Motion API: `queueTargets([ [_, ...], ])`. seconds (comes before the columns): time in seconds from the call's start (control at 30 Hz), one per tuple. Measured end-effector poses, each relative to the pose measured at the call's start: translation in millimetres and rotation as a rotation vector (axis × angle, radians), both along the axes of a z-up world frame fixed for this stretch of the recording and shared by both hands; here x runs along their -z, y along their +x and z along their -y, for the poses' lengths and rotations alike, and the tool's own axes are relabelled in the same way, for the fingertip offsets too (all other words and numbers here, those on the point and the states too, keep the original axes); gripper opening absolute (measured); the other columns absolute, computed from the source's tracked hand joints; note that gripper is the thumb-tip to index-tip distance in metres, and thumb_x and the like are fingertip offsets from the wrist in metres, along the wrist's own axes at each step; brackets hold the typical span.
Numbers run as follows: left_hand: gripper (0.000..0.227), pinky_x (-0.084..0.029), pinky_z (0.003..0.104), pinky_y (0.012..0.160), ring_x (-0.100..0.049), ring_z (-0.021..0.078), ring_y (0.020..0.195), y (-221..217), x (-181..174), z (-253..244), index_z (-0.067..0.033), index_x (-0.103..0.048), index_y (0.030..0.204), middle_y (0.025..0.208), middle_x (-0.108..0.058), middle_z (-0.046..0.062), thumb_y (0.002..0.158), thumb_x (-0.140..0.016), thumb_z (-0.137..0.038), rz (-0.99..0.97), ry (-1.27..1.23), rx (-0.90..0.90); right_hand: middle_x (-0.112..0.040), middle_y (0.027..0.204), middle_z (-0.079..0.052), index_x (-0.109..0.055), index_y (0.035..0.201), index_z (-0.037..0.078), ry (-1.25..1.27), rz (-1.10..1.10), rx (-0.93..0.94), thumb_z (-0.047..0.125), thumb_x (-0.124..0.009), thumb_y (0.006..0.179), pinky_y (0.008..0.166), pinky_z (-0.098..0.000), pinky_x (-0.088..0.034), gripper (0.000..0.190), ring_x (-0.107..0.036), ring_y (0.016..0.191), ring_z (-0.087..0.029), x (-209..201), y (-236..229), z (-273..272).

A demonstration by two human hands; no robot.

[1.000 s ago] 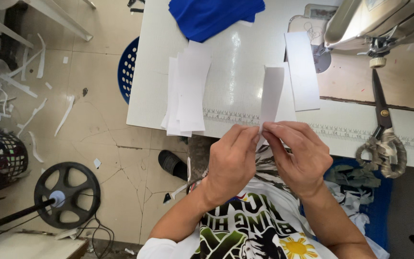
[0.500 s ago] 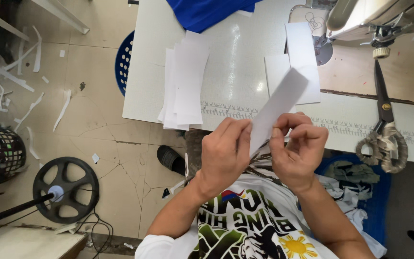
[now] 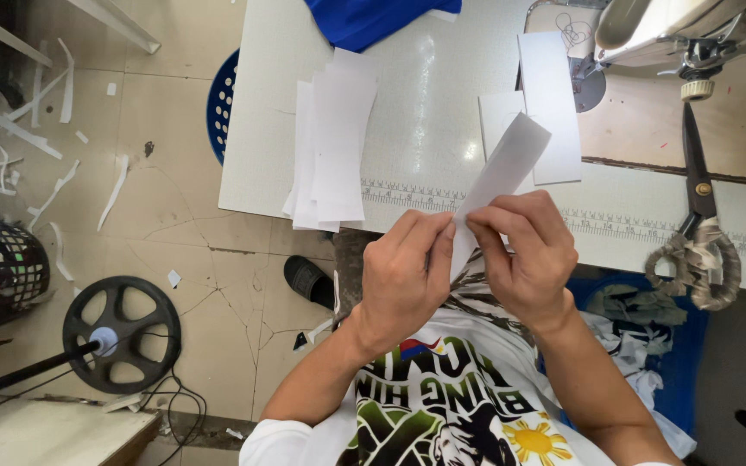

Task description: The person uses scissors to cut a large sheet of white paper into several narrow strips. After cutting, they fold each strip in half lengthwise and place them on the table.

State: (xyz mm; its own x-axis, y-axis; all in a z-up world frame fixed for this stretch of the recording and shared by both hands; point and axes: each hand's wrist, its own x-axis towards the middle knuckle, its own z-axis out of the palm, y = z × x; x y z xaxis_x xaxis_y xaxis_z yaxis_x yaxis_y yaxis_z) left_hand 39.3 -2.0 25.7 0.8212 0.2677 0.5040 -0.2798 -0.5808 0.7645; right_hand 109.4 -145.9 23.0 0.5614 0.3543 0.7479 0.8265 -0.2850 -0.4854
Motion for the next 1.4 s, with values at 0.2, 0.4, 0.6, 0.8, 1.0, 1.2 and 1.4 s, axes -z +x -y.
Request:
queueTargets([
  [0.2,0.015,-0.05,0.03,0.046,-0.064,0.0231,0.056,7.3,9.7,-19.2,0.0,-0.071,0.095,0.07,-0.059,0.008,0.101,-0.058,-0.004,-0.062,-0.006,-0.094,-0.062,0.079,-0.012,-0.074,0.092,-0.002,-0.12,-0.053,-0.037,-0.003,-0.07,0.097,0.059,-0.0341,-0.053,0.007,-0.059,0.067,-0.025,3.8,-3.0,-0.3],
  [0.4,0.013,-0.054,0.034,0.05,-0.068,0.0269,0.062,1.2,12.8,-8.4,-0.005,-0.069,0.098,0.072,-0.056,0.005,0.103,-0.058,-0.01,-0.078,0.108,-0.093,-0.07,0.085,-0.011,-0.073,0.094,0.002,-0.162,-0.032,-0.103,0.002,-0.065,0.1,0.057,-0.0365,-0.055,0.01,-0.063,0.065,-0.027,12.4,-7.5,-0.9],
  [0.6,0.012,-0.053,0.029,0.047,-0.064,0.022,0.056,5.1,3.2,-32.4,0.0005,-0.069,0.095,0.07,-0.055,0.006,0.101,-0.06,-0.004,-0.033,0.163,-0.237,-0.067,0.074,-0.01,-0.065,0.098,-0.004,0.041,-0.244,-0.025,-0.001,-0.063,0.104,0.051,-0.0304,-0.048,0.008,-0.054,0.055,-0.02,10.4,2.2,26.8],
  [0.8,0.013,-0.054,0.033,0.046,-0.067,0.0239,0.057,3.7,-7.1,-10.8,-0.0009,-0.072,0.094,0.069,-0.059,0.006,0.1,-0.061,-0.006,-0.018,0.041,-0.119,-0.065,0.079,-0.012,-0.07,0.098,-0.004,-0.014,-0.12,-0.022,0.012,-0.079,0.095,0.046,-0.0299,-0.047,0.019,-0.052,0.057,-0.019,6.4,4.4,2.5],
  [1.0,0.01,-0.056,0.034,0.053,-0.068,0.028,0.063,1.5,-3.5,-13.6,-0.0026,-0.071,0.097,0.072,-0.058,0.006,0.1,-0.062,-0.006,0.02,0.088,-0.166,-0.054,0.068,-0.009,-0.067,0.091,-0.001,0.0,-0.092,0.004,0.003,-0.068,0.101,0.046,-0.0328,-0.042,0.011,-0.046,0.052,-0.021,50.4,13.5,21.9],
  [1.2,0.009,-0.056,0.034,0.053,-0.067,0.0255,0.063,-2.4,6.7,-11.3,-0.0038,-0.071,0.096,0.073,-0.061,0.006,0.1,-0.064,-0.007,0.021,-0.009,-0.144,-0.046,0.059,-0.007,-0.06,0.085,0.002,0.095,-0.477,0.054,0.02,-0.046,0.117,0.051,-0.0254,-0.038,0.039,-0.043,0.051,-0.015,45.4,12.0,32.1],
  [1.4,0.008,-0.055,0.03,0.054,-0.066,0.023,0.06,-9.0,-1.0,-4.4,-0.0084,-0.071,0.091,0.07,-0.06,0.0,0.098,-0.069,-0.012,-0.022,-0.072,-0.05,-0.06,0.048,-0.006,-0.065,0.066,0.007,0.087,-0.637,-0.038,0.025,-0.066,0.104,0.047,-0.0266,-0.047,0.041,-0.056,0.043,-0.015,10.7,4.6,13.7],
])
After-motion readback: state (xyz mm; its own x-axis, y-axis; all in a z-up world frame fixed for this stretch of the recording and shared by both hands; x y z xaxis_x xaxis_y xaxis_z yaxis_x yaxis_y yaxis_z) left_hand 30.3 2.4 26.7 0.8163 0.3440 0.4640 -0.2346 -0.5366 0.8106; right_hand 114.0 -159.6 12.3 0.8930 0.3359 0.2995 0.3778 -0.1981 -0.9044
